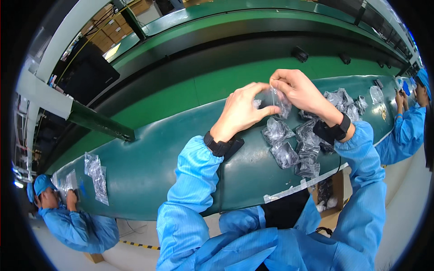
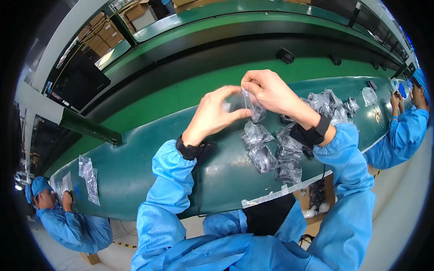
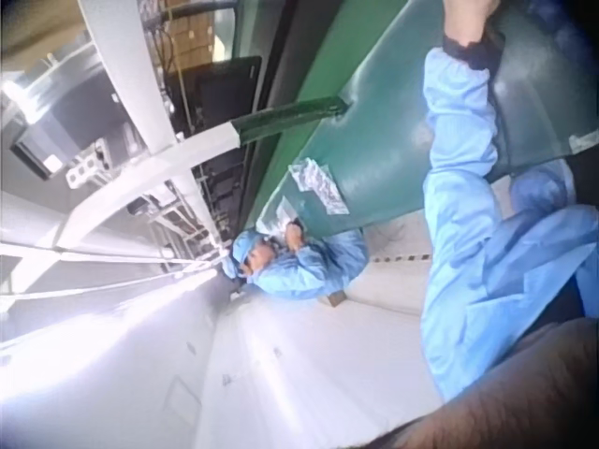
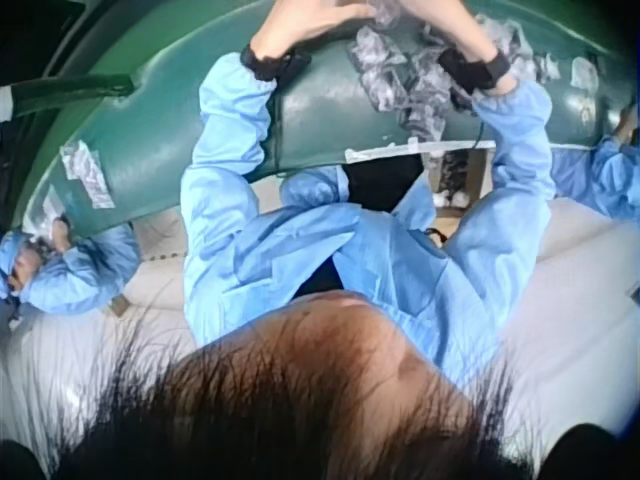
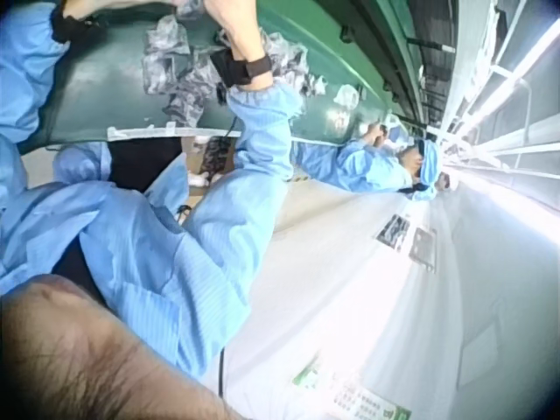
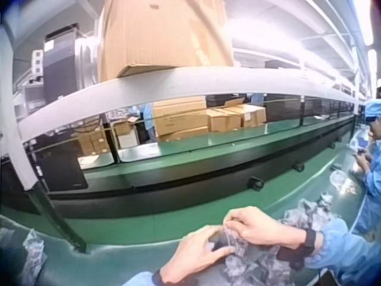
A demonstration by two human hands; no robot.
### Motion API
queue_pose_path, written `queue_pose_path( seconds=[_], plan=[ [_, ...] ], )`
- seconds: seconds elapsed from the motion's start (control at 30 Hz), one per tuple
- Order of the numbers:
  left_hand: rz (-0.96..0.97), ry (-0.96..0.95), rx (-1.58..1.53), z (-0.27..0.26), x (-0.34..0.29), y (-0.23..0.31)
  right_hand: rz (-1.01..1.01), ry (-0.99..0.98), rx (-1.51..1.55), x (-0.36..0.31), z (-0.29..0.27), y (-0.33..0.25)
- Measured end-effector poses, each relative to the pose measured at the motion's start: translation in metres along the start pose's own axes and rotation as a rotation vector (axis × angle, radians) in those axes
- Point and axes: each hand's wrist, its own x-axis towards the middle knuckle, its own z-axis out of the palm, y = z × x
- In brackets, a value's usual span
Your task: Packaging small black plastic components into plastic bags on an assembly line.
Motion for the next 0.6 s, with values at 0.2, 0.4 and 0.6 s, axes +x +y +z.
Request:
queue_pose_path(
  seconds=[0.2,0.4,0.6],
  plan=[
    [-0.281,0.18,-0.213,0.026,-0.001,-0.022,0.263,-0.083,0.286,0.014,0.002,0.032],
    [-0.555,0.293,-0.13,0.027,-0.017,-0.024,-0.059,-0.133,0.36,-0.001,0.013,0.015],
    [-0.596,0.244,-0.148,0.017,-0.024,0.023,-0.169,-0.157,0.162,0.001,0.023,0.022]
  ],
)
